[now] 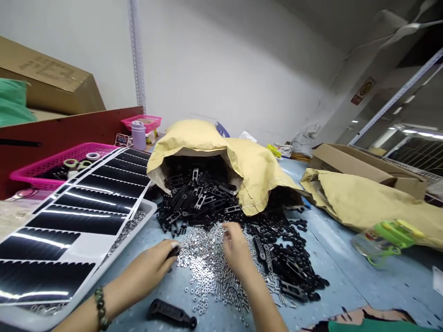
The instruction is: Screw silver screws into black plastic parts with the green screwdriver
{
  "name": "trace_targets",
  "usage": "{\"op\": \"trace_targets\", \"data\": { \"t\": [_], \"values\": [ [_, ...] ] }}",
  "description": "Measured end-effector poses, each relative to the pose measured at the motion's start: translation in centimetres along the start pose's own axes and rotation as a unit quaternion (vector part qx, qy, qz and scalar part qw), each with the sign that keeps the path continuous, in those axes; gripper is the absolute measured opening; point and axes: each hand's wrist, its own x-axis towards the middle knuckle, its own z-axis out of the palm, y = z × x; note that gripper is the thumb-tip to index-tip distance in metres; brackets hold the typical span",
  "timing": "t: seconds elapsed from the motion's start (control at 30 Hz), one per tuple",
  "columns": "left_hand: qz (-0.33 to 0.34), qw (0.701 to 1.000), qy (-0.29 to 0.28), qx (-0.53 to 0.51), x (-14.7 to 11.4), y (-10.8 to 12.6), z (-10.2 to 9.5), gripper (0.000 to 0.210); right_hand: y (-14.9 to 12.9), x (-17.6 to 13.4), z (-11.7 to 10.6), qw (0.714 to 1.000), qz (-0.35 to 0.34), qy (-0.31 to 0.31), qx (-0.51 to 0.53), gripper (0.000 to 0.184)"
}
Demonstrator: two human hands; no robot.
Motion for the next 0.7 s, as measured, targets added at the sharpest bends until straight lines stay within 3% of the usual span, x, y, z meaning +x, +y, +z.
{"op": "trace_targets", "data": {
  "t": [0.1, 0.17, 0.27, 0.4, 0.7],
  "values": [
    [-0.032, 0.998, 0.012, -0.048, 0.1, 0.2, 0.4, 0.026, 4.4, 0.9, -0.8, 0.998, 0.041, 0.006, -0.045, 0.029],
    [-0.027, 0.997, 0.021, -0.076, 0.1, 0.7, 0.6, 0.026, 5.6, 1.0, -0.7, 0.998, 0.041, -0.005, -0.052, 0.022],
    [-0.031, 0.994, 0.034, -0.097, 0.3, 1.7, 0.8, 0.027, 5.6, 0.6, -0.1, 0.998, 0.046, -0.008, -0.049, 0.02],
    [-0.022, 0.994, 0.01, -0.104, 0.4, 2.7, 1.1, 0.028, 5.9, -0.1, 0.2, 0.995, 0.079, 0.002, -0.057, 0.026],
    [-0.03, 0.991, -0.011, -0.134, 0.4, 3.3, 1.4, 0.025, 6.5, -0.3, 0.1, 0.994, 0.105, 0.018, -0.011, 0.016]
  ]
}}
